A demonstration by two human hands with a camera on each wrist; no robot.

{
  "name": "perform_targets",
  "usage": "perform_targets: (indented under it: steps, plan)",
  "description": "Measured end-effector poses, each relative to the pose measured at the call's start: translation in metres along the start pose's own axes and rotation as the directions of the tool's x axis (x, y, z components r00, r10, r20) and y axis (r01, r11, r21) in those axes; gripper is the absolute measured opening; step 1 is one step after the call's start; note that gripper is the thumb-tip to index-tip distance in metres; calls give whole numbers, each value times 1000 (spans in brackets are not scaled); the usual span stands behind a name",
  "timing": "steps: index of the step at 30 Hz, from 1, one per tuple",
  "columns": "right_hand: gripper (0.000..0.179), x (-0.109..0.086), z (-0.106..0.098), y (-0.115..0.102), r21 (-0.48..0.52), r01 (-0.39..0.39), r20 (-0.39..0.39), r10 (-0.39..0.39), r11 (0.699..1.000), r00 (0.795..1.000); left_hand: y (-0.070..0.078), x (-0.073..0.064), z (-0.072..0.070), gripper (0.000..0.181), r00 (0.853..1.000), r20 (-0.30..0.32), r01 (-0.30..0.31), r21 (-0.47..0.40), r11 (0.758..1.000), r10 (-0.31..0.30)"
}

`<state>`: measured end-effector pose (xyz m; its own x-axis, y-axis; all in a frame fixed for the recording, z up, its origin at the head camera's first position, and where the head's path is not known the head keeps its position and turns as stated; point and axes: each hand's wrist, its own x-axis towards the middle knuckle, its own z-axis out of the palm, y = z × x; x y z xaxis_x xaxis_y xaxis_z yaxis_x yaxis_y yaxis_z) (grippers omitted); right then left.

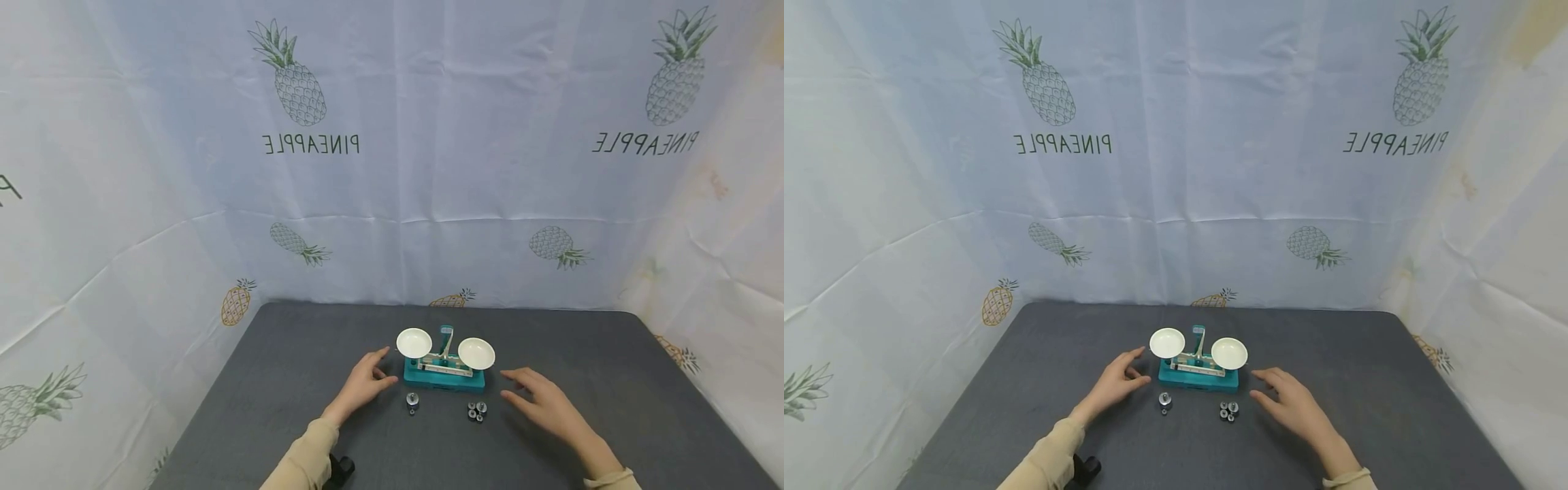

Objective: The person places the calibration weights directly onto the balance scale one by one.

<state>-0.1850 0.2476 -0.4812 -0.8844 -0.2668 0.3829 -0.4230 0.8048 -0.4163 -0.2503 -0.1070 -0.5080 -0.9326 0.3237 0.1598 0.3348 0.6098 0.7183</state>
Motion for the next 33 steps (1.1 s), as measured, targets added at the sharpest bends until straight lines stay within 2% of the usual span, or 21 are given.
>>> perform_targets:
  steps: [8,12,24,33]
  plan:
    - [33,3,8,-1,111,16,61,-23,994,998,1,7,10,63,1000,23,9,-42,999,-8]
    - [33,4,10,-1,158,-2,107,-15,987,994,2,11,14,61,999,33,16,-42,999,-15]
    - [28,4,20,-3,208,-55,161,22,977,987,6,16,23,59,997,27,73,-75,995,-71]
    - [29,7,28,-6,261,-78,249,10,962,968,7,20,27,57,999,25,41,-93,995,-39]
